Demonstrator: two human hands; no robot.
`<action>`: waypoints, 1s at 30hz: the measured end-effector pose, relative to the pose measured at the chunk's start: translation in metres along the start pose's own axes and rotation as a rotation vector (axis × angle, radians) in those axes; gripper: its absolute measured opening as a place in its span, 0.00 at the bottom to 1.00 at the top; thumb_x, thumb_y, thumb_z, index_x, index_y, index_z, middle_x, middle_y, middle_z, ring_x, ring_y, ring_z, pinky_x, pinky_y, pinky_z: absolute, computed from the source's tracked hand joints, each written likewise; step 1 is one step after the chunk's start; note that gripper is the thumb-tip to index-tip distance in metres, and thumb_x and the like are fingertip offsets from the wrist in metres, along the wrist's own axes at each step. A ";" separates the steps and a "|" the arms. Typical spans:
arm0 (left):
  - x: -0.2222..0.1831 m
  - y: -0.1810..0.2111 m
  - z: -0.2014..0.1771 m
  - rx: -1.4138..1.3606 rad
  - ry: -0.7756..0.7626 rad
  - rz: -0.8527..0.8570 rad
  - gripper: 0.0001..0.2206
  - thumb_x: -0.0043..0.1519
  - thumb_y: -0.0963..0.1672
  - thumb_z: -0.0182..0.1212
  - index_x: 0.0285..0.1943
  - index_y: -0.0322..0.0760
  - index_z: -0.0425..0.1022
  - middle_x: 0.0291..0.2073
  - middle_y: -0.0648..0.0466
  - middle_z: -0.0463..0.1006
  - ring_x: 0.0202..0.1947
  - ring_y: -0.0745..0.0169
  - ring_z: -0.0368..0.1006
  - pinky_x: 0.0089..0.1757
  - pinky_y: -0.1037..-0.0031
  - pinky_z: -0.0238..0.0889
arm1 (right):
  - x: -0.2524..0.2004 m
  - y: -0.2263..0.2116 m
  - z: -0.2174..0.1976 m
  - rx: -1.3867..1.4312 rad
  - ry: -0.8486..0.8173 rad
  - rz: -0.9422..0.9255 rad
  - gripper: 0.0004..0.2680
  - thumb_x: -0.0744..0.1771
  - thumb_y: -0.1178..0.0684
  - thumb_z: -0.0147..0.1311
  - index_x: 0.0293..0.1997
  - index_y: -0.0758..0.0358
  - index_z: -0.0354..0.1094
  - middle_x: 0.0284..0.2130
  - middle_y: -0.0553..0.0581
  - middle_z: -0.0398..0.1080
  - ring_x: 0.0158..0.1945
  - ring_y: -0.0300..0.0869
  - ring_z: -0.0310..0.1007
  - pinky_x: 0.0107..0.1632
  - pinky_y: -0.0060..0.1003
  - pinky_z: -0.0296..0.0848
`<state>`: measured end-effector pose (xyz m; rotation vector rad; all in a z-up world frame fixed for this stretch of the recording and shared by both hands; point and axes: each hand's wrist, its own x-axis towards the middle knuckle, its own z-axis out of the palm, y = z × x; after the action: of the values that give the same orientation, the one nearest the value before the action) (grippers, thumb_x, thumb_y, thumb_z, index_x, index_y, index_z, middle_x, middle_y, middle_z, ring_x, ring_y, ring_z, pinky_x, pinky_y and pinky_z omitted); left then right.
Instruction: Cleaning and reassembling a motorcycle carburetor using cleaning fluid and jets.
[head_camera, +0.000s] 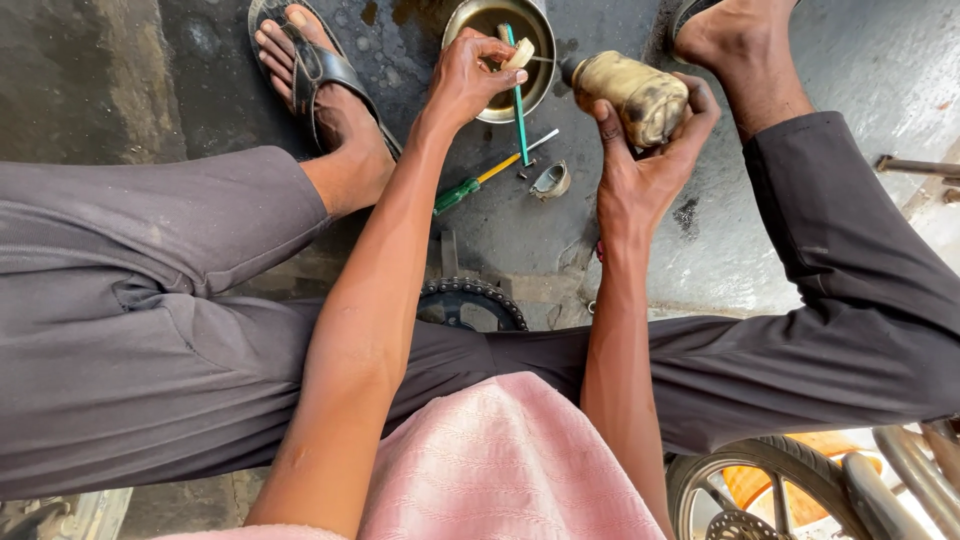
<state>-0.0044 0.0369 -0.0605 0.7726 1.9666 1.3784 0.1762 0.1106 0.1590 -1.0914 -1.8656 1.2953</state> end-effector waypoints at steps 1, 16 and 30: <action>-0.001 0.003 -0.002 -0.002 -0.006 0.026 0.18 0.53 0.47 0.81 0.47 0.33 0.84 0.43 0.50 0.79 0.38 0.58 0.78 0.40 0.67 0.74 | 0.000 -0.003 0.002 0.001 0.045 0.022 0.28 0.68 0.53 0.74 0.69 0.61 0.51 0.62 0.59 0.63 0.68 0.48 0.67 0.74 0.45 0.75; 0.003 0.000 -0.004 -0.294 -0.032 -0.031 0.13 0.58 0.40 0.75 0.49 0.31 0.79 0.36 0.52 0.85 0.38 0.69 0.82 0.42 0.76 0.77 | 0.002 0.009 -0.008 -0.042 0.049 -0.051 0.27 0.70 0.56 0.74 0.70 0.60 0.51 0.59 0.60 0.65 0.66 0.46 0.68 0.72 0.41 0.73; 0.004 -0.007 0.000 -0.363 -0.072 -0.074 0.12 0.60 0.39 0.74 0.51 0.32 0.78 0.33 0.53 0.85 0.36 0.70 0.81 0.41 0.77 0.77 | 0.002 0.009 -0.007 0.031 0.051 -0.063 0.27 0.70 0.55 0.75 0.70 0.57 0.51 0.59 0.59 0.65 0.67 0.47 0.68 0.73 0.44 0.75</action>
<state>-0.0072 0.0378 -0.0679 0.5647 1.6093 1.5797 0.1835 0.1175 0.1525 -1.0323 -1.8222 1.2455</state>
